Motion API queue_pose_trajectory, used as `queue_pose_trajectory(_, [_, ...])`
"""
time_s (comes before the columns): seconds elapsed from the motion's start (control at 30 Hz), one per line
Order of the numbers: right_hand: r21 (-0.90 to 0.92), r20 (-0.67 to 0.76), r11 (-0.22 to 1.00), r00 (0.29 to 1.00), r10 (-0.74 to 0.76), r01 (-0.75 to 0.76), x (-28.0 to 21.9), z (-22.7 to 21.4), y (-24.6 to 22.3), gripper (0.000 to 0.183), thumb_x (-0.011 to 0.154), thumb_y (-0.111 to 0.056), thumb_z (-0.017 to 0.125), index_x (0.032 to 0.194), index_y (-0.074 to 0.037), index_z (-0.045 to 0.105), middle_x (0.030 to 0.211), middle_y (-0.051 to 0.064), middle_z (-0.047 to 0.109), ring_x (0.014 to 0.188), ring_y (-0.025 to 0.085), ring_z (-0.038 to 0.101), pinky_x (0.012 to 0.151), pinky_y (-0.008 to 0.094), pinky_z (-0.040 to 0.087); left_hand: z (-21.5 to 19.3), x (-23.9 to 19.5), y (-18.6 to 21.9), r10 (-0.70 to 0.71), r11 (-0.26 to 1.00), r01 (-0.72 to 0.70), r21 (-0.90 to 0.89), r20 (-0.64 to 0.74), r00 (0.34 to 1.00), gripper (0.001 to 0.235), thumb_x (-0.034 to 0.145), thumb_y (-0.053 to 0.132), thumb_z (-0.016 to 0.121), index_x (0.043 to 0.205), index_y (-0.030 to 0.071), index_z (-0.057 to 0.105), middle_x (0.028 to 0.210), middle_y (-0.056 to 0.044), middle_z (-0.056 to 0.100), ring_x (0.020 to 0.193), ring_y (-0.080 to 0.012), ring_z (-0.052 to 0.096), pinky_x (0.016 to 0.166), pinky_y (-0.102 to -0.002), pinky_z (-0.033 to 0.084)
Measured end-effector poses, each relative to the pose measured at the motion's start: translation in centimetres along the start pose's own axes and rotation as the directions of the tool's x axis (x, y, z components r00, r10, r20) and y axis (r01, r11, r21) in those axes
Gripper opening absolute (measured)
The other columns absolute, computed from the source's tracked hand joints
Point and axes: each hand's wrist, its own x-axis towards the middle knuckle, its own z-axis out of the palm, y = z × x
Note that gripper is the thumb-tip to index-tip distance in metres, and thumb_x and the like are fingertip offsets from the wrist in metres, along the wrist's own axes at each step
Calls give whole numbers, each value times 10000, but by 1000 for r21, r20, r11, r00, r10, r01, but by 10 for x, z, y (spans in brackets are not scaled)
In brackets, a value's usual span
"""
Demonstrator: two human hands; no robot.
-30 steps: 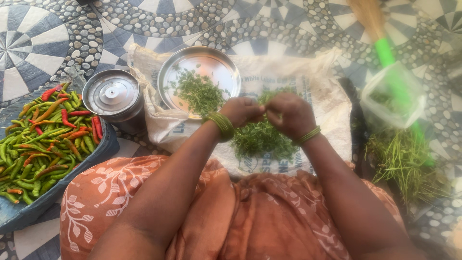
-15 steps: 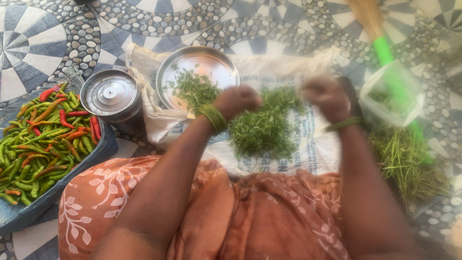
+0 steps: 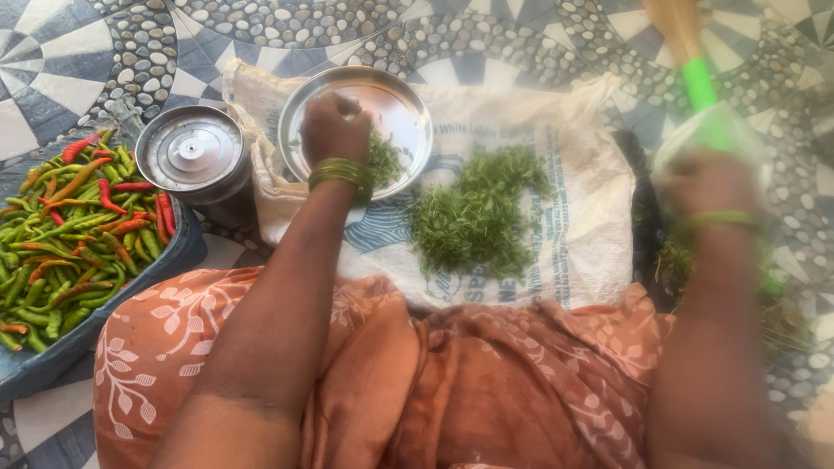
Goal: The person sits on a tiled floor and sorts a pile of green leafy vegetables by hand. They pick up bunches of greens, separate the leaves from the stems, and place the sorted leaves onto a metal plate. A basket of green and red chilies and a metal container are visible nearby.
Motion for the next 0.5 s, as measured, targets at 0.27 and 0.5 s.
queue_pose_trajectory(0.27, [32, 573, 999, 820, 3, -26, 7, 103, -126, 179, 927, -227, 686, 1045, -111, 757, 1085, 114, 747, 956, 221, 690, 929, 355, 530, 19, -10, 4, -66, 983, 57, -174, -45, 997, 764, 697, 140, 848, 1305, 142, 386, 1260, -158, 541, 1124, -289, 577, 856, -397, 569])
queue_pose_trajectory(0.5, [21, 587, 999, 809, 11, -30, 7, 163, -130, 162, 894, -229, 700, 855, -90, 774, 907, 93, 729, 799, 160, 632, 810, 341, 553, 25, -13, 1, 28, 963, -35, -266, -31, 999, 774, 755, 89, 811, 1371, 100, 343, 1212, -169, 564, 1103, -278, 613, 856, -373, 582])
